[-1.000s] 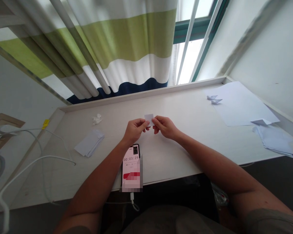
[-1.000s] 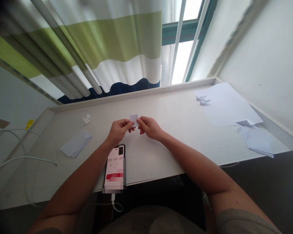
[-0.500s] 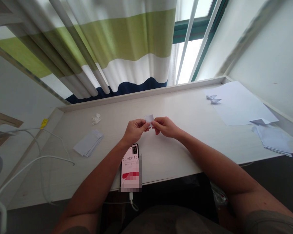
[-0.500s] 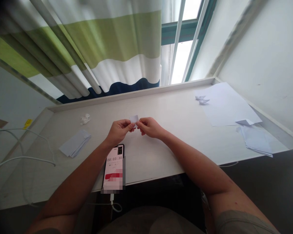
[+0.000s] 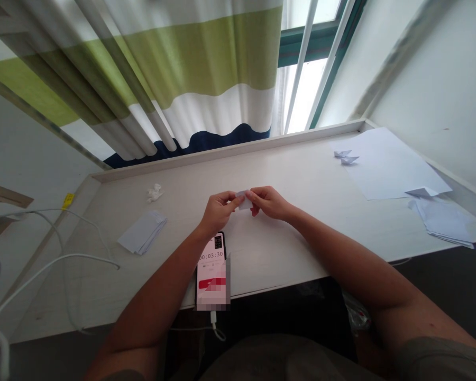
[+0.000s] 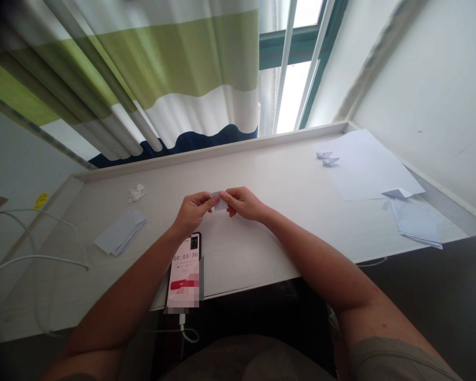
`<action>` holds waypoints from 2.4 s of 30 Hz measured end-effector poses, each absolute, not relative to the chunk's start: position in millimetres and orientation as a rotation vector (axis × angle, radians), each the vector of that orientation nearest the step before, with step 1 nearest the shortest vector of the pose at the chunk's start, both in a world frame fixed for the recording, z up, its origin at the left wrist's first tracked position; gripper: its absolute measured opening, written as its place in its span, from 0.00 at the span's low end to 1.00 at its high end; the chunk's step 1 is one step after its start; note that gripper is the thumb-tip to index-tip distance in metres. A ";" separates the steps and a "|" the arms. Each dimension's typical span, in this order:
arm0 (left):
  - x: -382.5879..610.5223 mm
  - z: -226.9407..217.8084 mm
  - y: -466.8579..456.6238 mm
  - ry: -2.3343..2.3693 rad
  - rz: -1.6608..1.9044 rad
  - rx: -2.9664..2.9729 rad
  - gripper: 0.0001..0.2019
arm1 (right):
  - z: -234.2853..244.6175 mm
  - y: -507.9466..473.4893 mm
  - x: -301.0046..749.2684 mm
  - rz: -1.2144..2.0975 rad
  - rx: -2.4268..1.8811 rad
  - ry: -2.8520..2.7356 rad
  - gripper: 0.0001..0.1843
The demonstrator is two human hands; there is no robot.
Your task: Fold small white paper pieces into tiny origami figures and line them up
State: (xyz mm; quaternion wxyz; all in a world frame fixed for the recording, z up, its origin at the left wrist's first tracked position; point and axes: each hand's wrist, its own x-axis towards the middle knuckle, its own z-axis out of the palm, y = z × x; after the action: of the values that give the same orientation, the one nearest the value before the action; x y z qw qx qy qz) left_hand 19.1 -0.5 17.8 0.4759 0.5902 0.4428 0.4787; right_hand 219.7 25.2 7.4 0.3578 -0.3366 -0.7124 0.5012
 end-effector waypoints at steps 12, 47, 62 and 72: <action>17.4 18.5 3.6 1.124 1.295 1.301 0.15 | 9.2 22.7 221.2 1.336 -0.868 -1.896 0.37; 9.1 19.0 6.0 1.144 1.304 1.173 0.22 | -2.2 32.1 226.0 1.343 -0.743 -1.646 0.32; 10.7 19.7 2.6 1.036 1.213 1.290 0.24 | -0.6 31.9 223.4 1.344 -0.774 -1.641 0.27; 12.1 13.8 5.3 0.967 1.200 1.308 0.22 | -2.5 33.5 222.6 1.389 -0.784 -1.620 0.29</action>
State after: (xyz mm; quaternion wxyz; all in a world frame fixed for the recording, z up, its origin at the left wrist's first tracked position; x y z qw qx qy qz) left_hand 12.1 5.3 13.8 0.5314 0.5481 0.4054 0.5028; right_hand 222.6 33.5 -2.5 0.4205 -0.3129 -0.6465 0.5544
